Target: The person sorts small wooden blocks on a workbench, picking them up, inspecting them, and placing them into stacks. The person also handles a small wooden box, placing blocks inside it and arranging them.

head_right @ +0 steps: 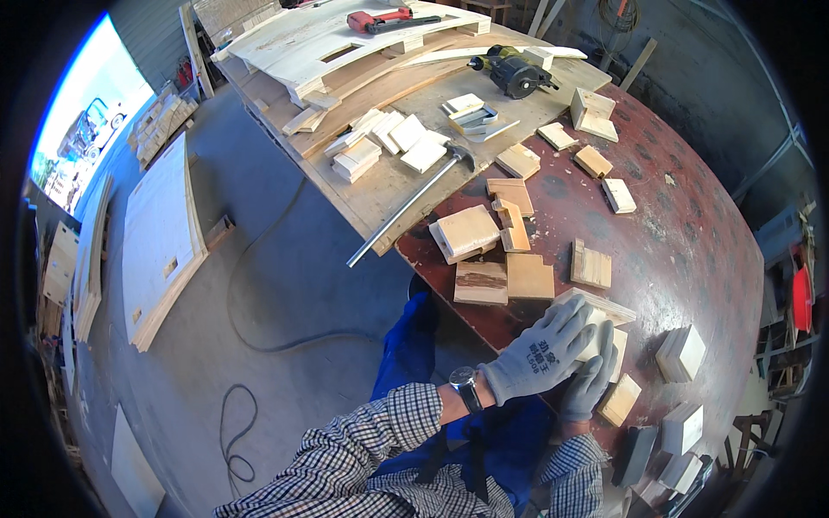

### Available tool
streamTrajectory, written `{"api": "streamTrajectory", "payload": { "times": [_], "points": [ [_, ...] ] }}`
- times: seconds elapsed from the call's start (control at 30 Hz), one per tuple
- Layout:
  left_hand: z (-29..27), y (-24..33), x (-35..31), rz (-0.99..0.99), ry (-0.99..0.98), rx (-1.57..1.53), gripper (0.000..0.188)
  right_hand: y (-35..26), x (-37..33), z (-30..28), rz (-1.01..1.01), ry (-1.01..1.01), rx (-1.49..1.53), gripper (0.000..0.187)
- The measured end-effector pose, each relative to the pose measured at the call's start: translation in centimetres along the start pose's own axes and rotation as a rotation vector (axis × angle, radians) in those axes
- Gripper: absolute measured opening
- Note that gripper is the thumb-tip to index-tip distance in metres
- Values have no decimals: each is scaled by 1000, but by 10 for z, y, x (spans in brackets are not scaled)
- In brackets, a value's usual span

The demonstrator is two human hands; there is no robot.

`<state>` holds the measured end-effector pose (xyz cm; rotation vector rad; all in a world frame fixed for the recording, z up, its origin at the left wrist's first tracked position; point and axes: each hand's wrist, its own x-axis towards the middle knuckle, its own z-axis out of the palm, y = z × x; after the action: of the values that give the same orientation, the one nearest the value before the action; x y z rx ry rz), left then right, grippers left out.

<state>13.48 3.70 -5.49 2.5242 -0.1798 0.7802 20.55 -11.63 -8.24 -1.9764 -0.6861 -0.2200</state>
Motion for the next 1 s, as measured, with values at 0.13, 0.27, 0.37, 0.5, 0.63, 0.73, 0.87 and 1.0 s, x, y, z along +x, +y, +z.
{"api": "streamTrajectory", "payload": {
  "times": [0.13,0.27,0.37,0.5,0.63,0.73,0.87,1.0],
  "points": [
    [-3,3,-3,-115,130,-193,64,11,-1,0,16,-14,6,87],
    [1,7,-12,-233,102,-264,70,10,-2,2,47,-29,31,88],
    [1,10,-13,-257,65,-258,73,7,-3,2,48,-33,42,87],
    [4,11,-17,-277,68,-245,71,15,-7,0,87,-45,32,80],
    [-2,14,-12,-289,-24,-180,68,18,-10,-5,161,-51,101,75],
    [1,15,-13,-285,-33,-110,64,34,-13,-10,147,-47,52,80],
    [3,14,-9,-279,-47,-76,61,5,-6,2,139,-63,186,98],
    [3,15,-9,-272,-23,-90,60,15,-8,-8,173,-91,103,99]
  ]
}}
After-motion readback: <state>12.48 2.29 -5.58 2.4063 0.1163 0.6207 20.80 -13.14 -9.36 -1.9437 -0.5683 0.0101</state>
